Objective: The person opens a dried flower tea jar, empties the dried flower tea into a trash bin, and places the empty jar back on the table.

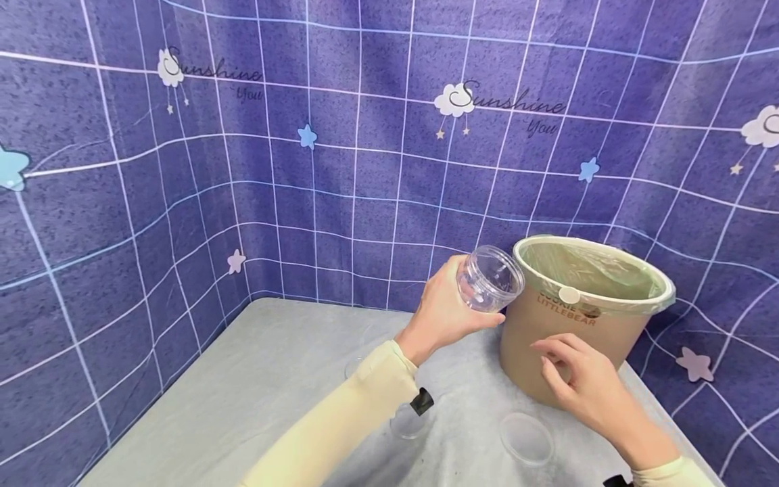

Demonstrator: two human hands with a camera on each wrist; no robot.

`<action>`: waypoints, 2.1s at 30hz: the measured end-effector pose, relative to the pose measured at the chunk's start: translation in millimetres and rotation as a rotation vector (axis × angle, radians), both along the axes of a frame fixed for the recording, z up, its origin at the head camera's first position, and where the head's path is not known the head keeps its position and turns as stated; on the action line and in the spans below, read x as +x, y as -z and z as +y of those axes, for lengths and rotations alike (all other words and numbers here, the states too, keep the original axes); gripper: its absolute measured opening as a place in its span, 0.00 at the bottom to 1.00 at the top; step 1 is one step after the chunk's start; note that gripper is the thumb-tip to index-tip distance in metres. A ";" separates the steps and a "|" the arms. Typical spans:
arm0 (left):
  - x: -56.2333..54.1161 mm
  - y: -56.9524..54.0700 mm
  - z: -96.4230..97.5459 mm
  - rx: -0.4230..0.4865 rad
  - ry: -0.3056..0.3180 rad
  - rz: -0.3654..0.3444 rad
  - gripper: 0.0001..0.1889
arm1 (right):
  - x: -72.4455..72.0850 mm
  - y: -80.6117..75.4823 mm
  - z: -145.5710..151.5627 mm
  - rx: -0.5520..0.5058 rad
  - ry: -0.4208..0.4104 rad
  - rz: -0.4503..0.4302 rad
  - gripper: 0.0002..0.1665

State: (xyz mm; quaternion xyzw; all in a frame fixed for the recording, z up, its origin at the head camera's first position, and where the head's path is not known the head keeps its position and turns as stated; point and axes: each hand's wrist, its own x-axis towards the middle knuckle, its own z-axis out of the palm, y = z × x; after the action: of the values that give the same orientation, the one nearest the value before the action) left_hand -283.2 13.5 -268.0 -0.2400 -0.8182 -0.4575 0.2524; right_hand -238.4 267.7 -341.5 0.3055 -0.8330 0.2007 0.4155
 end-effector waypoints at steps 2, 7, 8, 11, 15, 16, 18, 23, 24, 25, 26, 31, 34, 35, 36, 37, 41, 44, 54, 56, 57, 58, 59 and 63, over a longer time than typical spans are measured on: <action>0.6 9.6 -0.2 -0.005 0.000 -0.014 0.50 | 0.2 3.3 0.0 0.008 0.006 -0.010 0.16; 2.1 34.8 -1.7 0.007 0.024 -0.065 0.50 | 0.7 10.8 0.6 0.020 0.012 -0.042 0.15; 2.8 39.6 -1.8 0.010 0.028 -0.082 0.49 | 0.6 12.2 0.7 0.022 0.014 -0.047 0.15; 5.1 53.1 -1.2 0.008 0.031 -0.134 0.49 | 0.2 16.1 0.3 0.025 0.019 -0.067 0.15; 7.9 68.7 0.6 -0.001 0.030 -0.192 0.47 | -0.3 20.7 -0.1 0.028 0.015 -0.096 0.15; 8.1 72.6 1.2 -0.003 0.031 -0.201 0.47 | -0.4 21.7 -0.2 0.030 0.011 -0.100 0.15; 8.7 79.7 2.5 -0.004 0.032 -0.217 0.47 | -0.6 23.4 -0.2 0.028 0.003 -0.108 0.15; 9.4 97.3 6.4 -0.018 0.033 -0.237 0.45 | -0.3 26.7 -0.5 0.029 0.000 -0.125 0.15; 9.5 100.7 7.1 -0.022 0.033 -0.245 0.44 | -0.2 27.6 -0.4 0.031 0.002 -0.128 0.14; 9.7 103.5 7.3 -0.024 0.034 -0.255 0.43 | -0.4 27.8 -0.6 0.034 0.003 -0.131 0.14; 9.8 106.2 7.5 -0.027 0.037 -0.269 0.43 | -0.6 28.2 -0.6 0.035 0.005 -0.135 0.14; 11.2 120.0 9.7 -0.031 0.061 -0.346 0.46 | -0.9 32.7 0.8 0.033 0.011 -0.162 0.14; 11.9 128.1 11.5 -0.039 0.064 -0.367 0.47 | -1.0 35.5 2.4 0.033 0.011 -0.169 0.14; 12.1 130.8 11.9 -0.042 0.063 -0.373 0.47 | -1.1 36.2 2.9 0.034 0.011 -0.169 0.14; 12.3 133.6 12.2 -0.050 0.059 -0.375 0.47 | -1.2 36.9 3.3 0.036 0.012 -0.169 0.14; 12.3 136.5 12.5 -0.060 0.056 -0.379 0.47 | -1.2 37.4 3.9 0.037 0.011 -0.169 0.14; 12.5 147.7 13.3 -0.100 0.046 -0.407 0.47 | -1.0 39.7 5.3 0.043 0.019 -0.173 0.14; 12.5 154.7 12.9 -0.125 0.046 -0.431 0.46 | -0.7 41.2 6.2 0.046 0.029 -0.179 0.13; 13.1 170.9 9.3 -0.262 -0.006 -0.461 0.50 | -0.8 46.0 7.4 0.046 0.032 -0.177 0.14; 13.1 173.4 9.0 -0.301 -0.019 -0.461 0.52 | -0.5 47.1 7.5 0.047 0.029 -0.176 0.14; 13.0 174.5 9.0 -0.324 -0.026 -0.454 0.53 | -0.3 47.6 7.6 0.047 0.026 -0.172 0.14; 12.9 175.7 9.1 -0.349 -0.036 -0.447 0.53 | -0.2 48.0 7.6 0.049 0.027 -0.168 0.14; 13.0 176.6 9.1 -0.370 -0.042 -0.440 0.54 | -0.1 48.4 7.6 0.050 0.026 -0.166 0.14; 14.0 178.2 9.3 -0.431 -0.062 -0.416 0.54 | -0.2 49.4 8.2 0.055 0.033 -0.154 0.14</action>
State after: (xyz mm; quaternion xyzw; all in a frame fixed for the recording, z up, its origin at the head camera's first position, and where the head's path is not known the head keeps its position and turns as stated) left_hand -269.2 22.8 -446.2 -0.1640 -0.9375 -0.3048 0.0367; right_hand -238.6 275.9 -391.0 0.2865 -0.8725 0.1938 0.3451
